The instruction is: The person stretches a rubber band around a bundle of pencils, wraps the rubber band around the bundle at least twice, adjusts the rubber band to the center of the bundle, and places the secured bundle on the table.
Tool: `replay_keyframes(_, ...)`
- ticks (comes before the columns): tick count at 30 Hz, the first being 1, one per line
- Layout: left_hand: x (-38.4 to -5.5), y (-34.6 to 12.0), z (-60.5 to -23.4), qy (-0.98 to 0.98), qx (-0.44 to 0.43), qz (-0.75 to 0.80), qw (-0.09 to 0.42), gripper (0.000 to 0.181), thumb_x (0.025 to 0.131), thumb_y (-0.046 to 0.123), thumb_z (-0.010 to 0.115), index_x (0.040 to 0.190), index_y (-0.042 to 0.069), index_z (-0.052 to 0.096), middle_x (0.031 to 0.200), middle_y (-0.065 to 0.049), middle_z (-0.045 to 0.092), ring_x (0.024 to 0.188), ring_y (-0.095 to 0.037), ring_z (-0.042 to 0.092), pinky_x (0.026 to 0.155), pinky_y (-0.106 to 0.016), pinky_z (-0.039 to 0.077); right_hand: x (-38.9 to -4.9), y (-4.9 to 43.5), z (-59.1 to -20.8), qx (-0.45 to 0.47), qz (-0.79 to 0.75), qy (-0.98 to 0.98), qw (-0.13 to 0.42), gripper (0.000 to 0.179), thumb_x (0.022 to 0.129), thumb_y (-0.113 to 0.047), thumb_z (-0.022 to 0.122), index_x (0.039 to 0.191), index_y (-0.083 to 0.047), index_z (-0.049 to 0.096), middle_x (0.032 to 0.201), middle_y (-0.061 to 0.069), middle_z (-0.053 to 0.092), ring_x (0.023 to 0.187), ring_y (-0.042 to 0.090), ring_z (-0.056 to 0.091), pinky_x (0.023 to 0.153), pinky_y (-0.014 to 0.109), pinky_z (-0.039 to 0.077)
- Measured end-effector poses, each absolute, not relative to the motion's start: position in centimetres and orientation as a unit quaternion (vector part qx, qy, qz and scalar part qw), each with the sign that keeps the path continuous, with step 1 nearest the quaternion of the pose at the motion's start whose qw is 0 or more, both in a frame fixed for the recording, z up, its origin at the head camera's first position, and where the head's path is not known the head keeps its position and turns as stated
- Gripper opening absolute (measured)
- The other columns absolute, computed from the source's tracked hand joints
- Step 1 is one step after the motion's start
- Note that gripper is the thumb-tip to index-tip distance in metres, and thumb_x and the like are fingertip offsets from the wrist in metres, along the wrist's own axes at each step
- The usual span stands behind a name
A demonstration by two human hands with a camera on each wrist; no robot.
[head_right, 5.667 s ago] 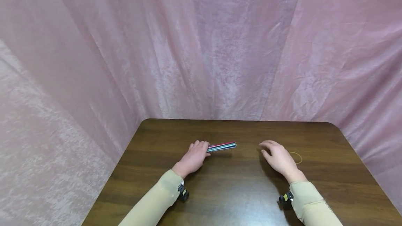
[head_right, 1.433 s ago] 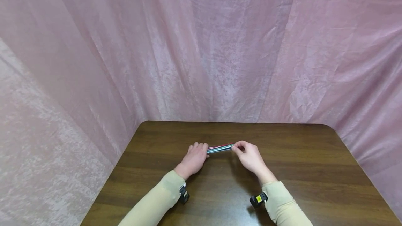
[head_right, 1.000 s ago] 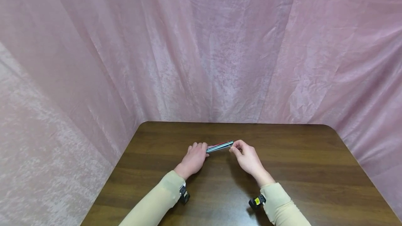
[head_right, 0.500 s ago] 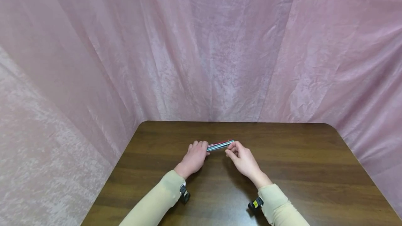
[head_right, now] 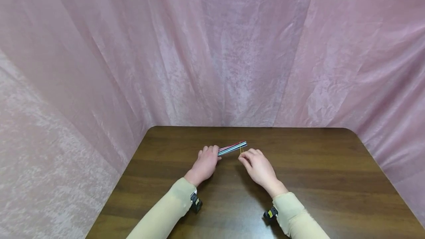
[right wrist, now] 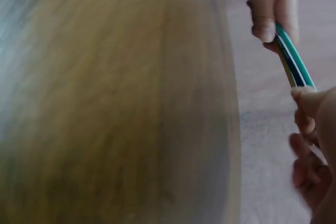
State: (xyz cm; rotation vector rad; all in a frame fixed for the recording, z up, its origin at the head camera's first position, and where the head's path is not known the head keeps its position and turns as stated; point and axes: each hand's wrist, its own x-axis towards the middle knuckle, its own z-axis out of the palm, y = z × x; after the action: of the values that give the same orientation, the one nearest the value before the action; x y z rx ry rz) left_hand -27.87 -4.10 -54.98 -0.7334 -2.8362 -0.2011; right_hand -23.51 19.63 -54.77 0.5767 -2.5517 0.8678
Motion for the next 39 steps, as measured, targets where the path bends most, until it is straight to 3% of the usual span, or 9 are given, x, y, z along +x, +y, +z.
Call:
replay_keyframes(3, -27.8, -3.9, -54.8, -0.962, -0.247, -0.08, 0.083, 0.022, 0.108, 0.028, 0.065, 0.113, 0.008, 0.056, 0.098, -0.006, 0.064, 0.092, -0.026, 0.054, 0.078, -0.038, 0.042, -23.6, 19.6, -54.8, 0.283, 0.235, -0.899, 0.238, 0.007, 0.103, -0.021, 0.072, 0.099, -0.016, 0.075, 0.101, -0.005, 0.07, 0.104, 0.024, 0.063, 0.091, 0.046, 0.051)
replay_keyframes(6, -27.6, -3.8, -54.5, -0.963, -0.244, -0.097, 0.059, 0.021, 0.109, 0.027, 0.064, 0.113, 0.008, 0.055, 0.097, -0.007, 0.064, 0.091, -0.027, 0.055, 0.077, -0.037, 0.042, -23.6, 19.5, -54.5, 0.328, 0.216, -0.886, 0.246, 0.007, 0.104, -0.021, 0.07, 0.1, -0.016, 0.072, 0.105, -0.005, 0.07, 0.111, 0.024, 0.064, 0.096, 0.048, 0.05)
replay_keyframes(10, -27.5, -3.9, -54.4, -0.964, -0.241, -0.105, 0.048, 0.021, 0.109, 0.026, 0.063, 0.115, 0.008, 0.055, 0.097, -0.006, 0.062, 0.09, -0.026, 0.054, 0.076, -0.036, 0.04, -23.5, 19.7, -54.4, 0.321, 0.253, -0.89, 0.203, 0.005, 0.105, -0.017, 0.069, 0.1, -0.016, 0.071, 0.099, -0.007, 0.068, 0.102, 0.017, 0.065, 0.093, 0.045, 0.052)
replay_keyframes(15, -27.3, -3.5, -53.9, -0.959, -0.254, -0.117, 0.049, 0.023, 0.109, 0.026, 0.063, 0.121, 0.007, 0.056, 0.101, -0.005, 0.065, 0.092, -0.024, 0.055, 0.077, -0.035, 0.041, -23.5, 19.8, -55.0, 0.261, 0.298, -0.909, 0.131, 0.01, 0.107, -0.014, 0.065, 0.099, -0.019, 0.067, 0.088, -0.007, 0.067, 0.084, 0.008, 0.061, 0.078, 0.038, 0.052)
replay_keyframes(24, -26.8, -2.3, -53.3, -0.944, -0.295, -0.142, 0.034, 0.025, 0.109, 0.023, 0.063, 0.125, 0.006, 0.056, 0.104, -0.004, 0.067, 0.092, -0.023, 0.055, 0.077, -0.033, 0.041, -23.0, 18.2, -54.9, 0.302, 0.353, -0.884, 0.056, 0.016, 0.111, -0.017, 0.058, 0.101, -0.022, 0.068, 0.096, -0.01, 0.073, 0.091, 0.009, 0.066, 0.082, 0.038, 0.053)
replay_keyframes(27, -27.1, -2.4, -53.3, -0.95, -0.282, -0.13, 0.041, 0.023, 0.108, 0.024, 0.064, 0.122, 0.007, 0.056, 0.101, -0.004, 0.066, 0.091, -0.023, 0.055, 0.076, -0.034, 0.04, -22.5, 17.8, -54.2, 0.335, 0.329, -0.881, 0.057, 0.016, 0.111, -0.017, 0.058, 0.099, -0.022, 0.067, 0.094, -0.01, 0.072, 0.089, 0.006, 0.064, 0.083, 0.039, 0.053)
replay_keyframes(32, -27.7, -3.0, -53.5, -0.961, -0.248, -0.114, 0.044, 0.019, 0.108, 0.025, 0.065, 0.111, 0.008, 0.055, 0.093, -0.005, 0.063, 0.086, -0.026, 0.054, 0.073, -0.037, 0.039, -21.7, 17.3, -53.3, 0.406, 0.284, -0.862, 0.111, 0.017, 0.107, -0.015, 0.064, 0.091, -0.021, 0.065, 0.082, -0.013, 0.063, 0.084, 0.005, 0.061, 0.093, 0.043, 0.052)
replay_keyframes(36, -27.8, -3.2, -53.8, -0.97, -0.224, -0.083, 0.052, 0.021, 0.107, 0.025, 0.066, 0.105, 0.009, 0.053, 0.091, -0.009, 0.063, 0.086, -0.029, 0.055, 0.072, -0.038, 0.039, -21.2, 16.7, -53.0, 0.427, 0.332, -0.831, 0.129, 0.018, 0.105, -0.009, 0.062, 0.092, -0.02, 0.066, 0.079, -0.018, 0.053, 0.078, 0.004, 0.058, 0.08, 0.032, 0.052)
replay_keyframes(39, -27.8, -3.2, -53.8, -0.975, -0.204, -0.074, 0.047, 0.021, 0.108, 0.025, 0.065, 0.105, 0.008, 0.052, 0.093, -0.01, 0.064, 0.088, -0.03, 0.056, 0.073, -0.039, 0.04, -20.9, 16.0, -53.1, 0.405, 0.433, -0.8, 0.096, 0.027, 0.106, 0.003, 0.051, 0.106, -0.015, 0.072, 0.08, -0.011, 0.06, 0.069, 0.008, 0.057, 0.066, 0.028, 0.05)
